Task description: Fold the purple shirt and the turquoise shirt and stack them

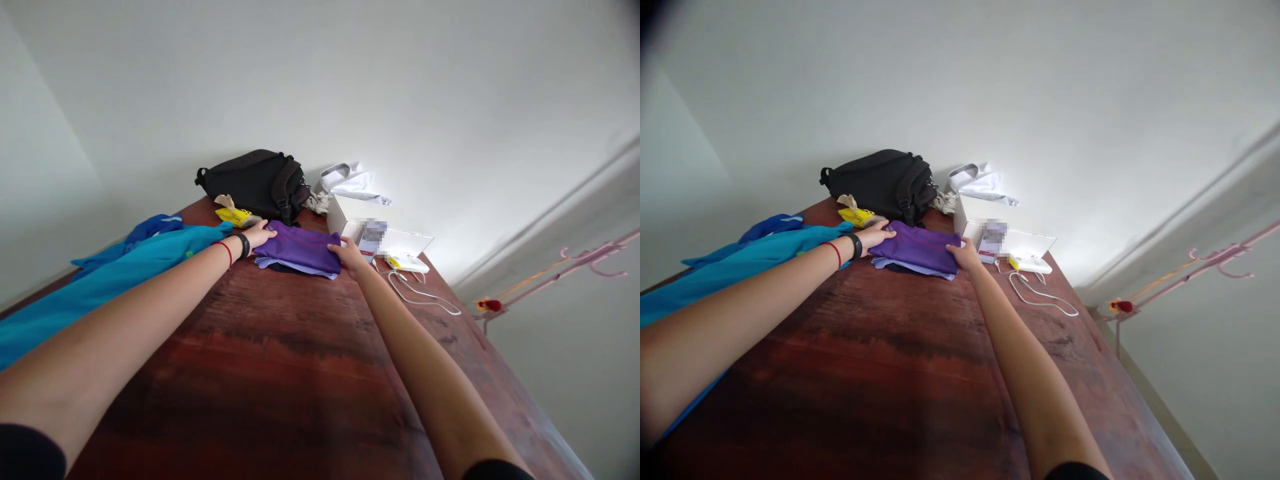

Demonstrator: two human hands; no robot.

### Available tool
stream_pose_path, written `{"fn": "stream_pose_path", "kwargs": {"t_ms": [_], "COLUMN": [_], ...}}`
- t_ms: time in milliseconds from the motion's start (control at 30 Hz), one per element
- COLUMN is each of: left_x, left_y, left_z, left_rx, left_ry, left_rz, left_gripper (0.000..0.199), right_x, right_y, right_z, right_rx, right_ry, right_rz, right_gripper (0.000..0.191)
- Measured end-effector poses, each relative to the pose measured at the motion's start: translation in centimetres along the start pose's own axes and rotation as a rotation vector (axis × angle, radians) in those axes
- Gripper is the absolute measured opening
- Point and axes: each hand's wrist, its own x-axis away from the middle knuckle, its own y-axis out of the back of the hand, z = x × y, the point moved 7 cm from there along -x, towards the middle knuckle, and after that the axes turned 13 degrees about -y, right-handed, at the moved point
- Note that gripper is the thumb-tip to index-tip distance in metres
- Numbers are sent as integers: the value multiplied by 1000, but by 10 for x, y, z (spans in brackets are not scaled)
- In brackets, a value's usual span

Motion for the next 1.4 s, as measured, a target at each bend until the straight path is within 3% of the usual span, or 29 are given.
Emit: {"fn": "stream_pose_path", "kwargs": {"t_ms": [133, 267, 367, 500, 667, 767, 833, 933, 1033, 1167, 1400], "left_x": [-5, -4, 1, 10, 20, 20, 16, 9, 1, -6, 0], "left_y": [0, 0, 2, 4, 4, -9, -33, -68, -82, -78, -62], "left_z": [-1, -13, -15, -14, -21, -43, -57, -56, -31, -1, 3], "left_rx": [-125, -447, -599, -726, -877, -955, -963, -940, -953, -923, -802], "left_ry": [-102, -268, -281, -252, -240, -386, -546, -627, -526, -397, -349], "left_rz": [-16, 5, 25, 60, 33, 18, 112, 333, 437, 446, 359], "left_gripper": [79, 64, 58, 45, 52, 52, 51, 53, 58, 70, 66], "right_x": [-3, -9, -7, 12, 55, 64, 58, 39, 22, 8, -6], "right_y": [2, 5, 3, 2, -4, -24, -41, -64, -76, -74, -76], "right_z": [1, 12, 11, 9, 43, 68, 77, 70, 45, 17, 9], "right_rx": [-29, 122, 286, 397, 598, 625, 657, 765, 874, 913, 924], "right_ry": [49, 135, 160, 190, 458, 608, 644, 584, 461, 339, 244], "right_rz": [9, -114, -178, -228, -425, -380, -294, -162, -82, -74, -15], "right_gripper": [76, 70, 62, 59, 46, 40, 39, 43, 46, 56, 66]}}
